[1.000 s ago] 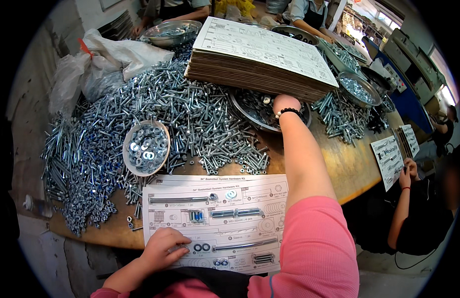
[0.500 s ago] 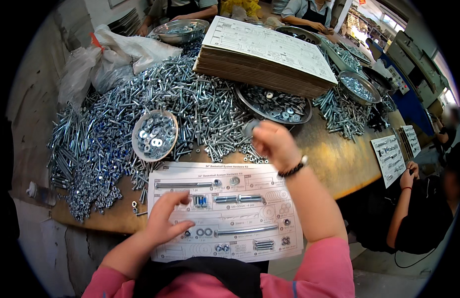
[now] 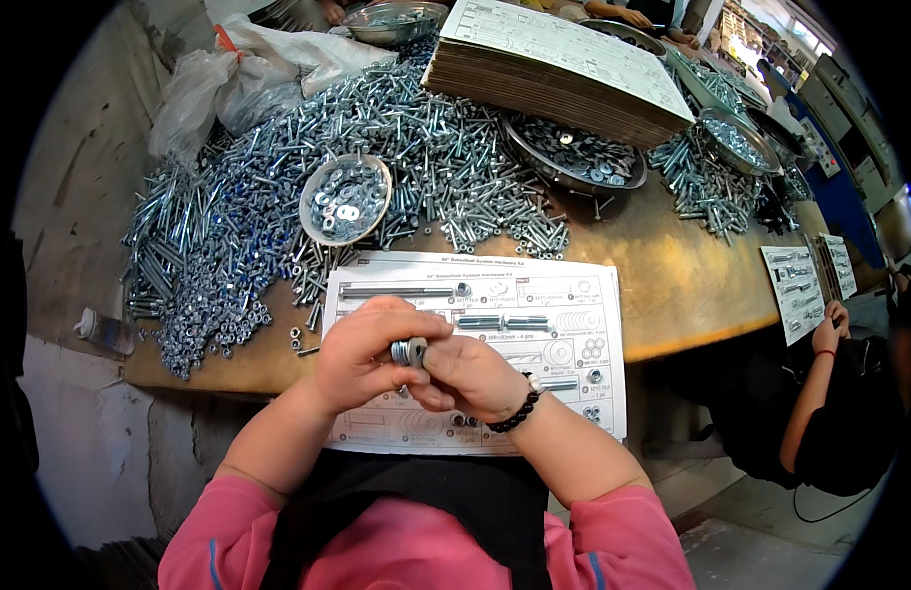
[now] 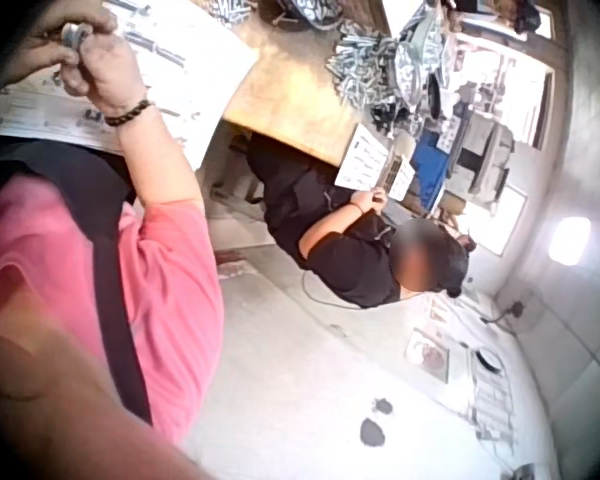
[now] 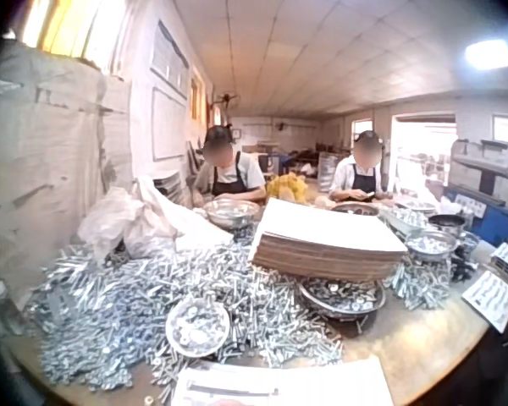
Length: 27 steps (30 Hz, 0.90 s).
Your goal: The person sorts metal fasteners from a large pile on a table and places them onto a printed instruction sheet. They pick up bolts, nuts, and washers one at a time, align them with diagrams on the sheet, and occasionally adjust the sheet's position. The task continues throughout the clip with repeated pick-and-place actions.
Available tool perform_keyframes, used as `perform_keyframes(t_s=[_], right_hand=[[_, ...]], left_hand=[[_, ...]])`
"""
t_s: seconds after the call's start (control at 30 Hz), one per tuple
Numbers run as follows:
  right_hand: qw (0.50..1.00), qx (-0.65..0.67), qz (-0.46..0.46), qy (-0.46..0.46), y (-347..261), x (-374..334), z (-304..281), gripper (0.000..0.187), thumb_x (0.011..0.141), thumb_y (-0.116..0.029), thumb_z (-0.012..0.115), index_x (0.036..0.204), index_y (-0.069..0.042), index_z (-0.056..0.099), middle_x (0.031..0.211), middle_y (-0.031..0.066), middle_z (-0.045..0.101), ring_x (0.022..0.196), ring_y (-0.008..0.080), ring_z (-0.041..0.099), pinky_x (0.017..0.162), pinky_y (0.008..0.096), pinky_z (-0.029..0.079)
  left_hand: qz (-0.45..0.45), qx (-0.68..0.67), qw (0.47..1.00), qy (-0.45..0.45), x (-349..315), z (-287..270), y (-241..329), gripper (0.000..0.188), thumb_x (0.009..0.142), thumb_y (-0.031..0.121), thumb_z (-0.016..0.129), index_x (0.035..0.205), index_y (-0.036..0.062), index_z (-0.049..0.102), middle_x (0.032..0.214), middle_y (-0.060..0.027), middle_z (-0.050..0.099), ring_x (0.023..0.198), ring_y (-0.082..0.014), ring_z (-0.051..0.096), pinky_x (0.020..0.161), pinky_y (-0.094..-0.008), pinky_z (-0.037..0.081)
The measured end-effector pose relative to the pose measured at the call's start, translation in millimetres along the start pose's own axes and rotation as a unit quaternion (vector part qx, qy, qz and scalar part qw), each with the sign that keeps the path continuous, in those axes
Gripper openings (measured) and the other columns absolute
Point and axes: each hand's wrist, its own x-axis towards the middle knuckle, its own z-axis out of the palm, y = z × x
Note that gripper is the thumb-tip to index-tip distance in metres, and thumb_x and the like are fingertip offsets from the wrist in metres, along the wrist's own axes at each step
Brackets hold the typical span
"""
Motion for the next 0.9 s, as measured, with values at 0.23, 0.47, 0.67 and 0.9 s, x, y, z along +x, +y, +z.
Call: perform_keyframes(t_s=[0.23, 0.47, 0.67, 0.9], right_hand=[[0.938, -0.309, 0.005, 0.16, -9, -3, 16, 0.023, 0.087, -0.024, 0.057, 0.096, -0.003, 0.059, 0.074, 0.0011, 0.056, 0.064, 0.0066, 0.05, 0.058, 0.0212, 0.041], [0.902, -0.388, -0.015, 0.192, -8, -8, 14, 0.027, 0.079, -0.022, 0.068, 0.096, -0.001, 0.061, 0.072, -0.0001, 0.059, 0.063, 0.0071, 0.051, 0.058, 0.022, 0.042], [0.957, -0.202, 0.031, 0.206, -14, -18, 21, 0.032, 0.077, -0.016, 0.07, 0.104, -0.001, 0.061, 0.075, -0.0026, 0.058, 0.064, 0.0051, 0.049, 0.057, 0.0191, 0.04], [0.963, -0.205, -0.033, 0.17, -13, -25, 26, 0.04, 0.075, -0.014, 0.072, 0.11, -0.001, 0.059, 0.085, -0.0018, 0.059, 0.074, 0.0046, 0.052, 0.065, 0.0188, 0.044]], left_hand=[[0.017, 0.248, 0.969, -0.008, -9, -2, 14, 0.043, 0.066, 0.013, 0.07, 0.107, 0.0101, 0.058, 0.1, -0.0064, 0.064, 0.094, -0.021, 0.061, 0.087, -0.0382, 0.044], [0.053, 0.271, 0.961, 0.002, -5, 7, 17, 0.042, 0.068, 0.014, 0.065, 0.108, 0.0095, 0.056, 0.104, -0.0044, 0.063, 0.099, -0.0184, 0.059, 0.09, -0.0381, 0.041], [0.035, 0.152, 0.987, 0.038, -8, 6, 24, 0.045, 0.06, 0.014, 0.074, 0.103, 0.0081, 0.061, 0.099, -0.0069, 0.063, 0.088, -0.0219, 0.06, 0.083, -0.0373, 0.044], [0.108, 0.145, 0.98, 0.082, -7, 10, 20, 0.04, 0.056, 0.009, 0.074, 0.095, 0.0099, 0.063, 0.086, -0.0022, 0.058, 0.073, -0.0223, 0.053, 0.066, -0.0338, 0.041]])
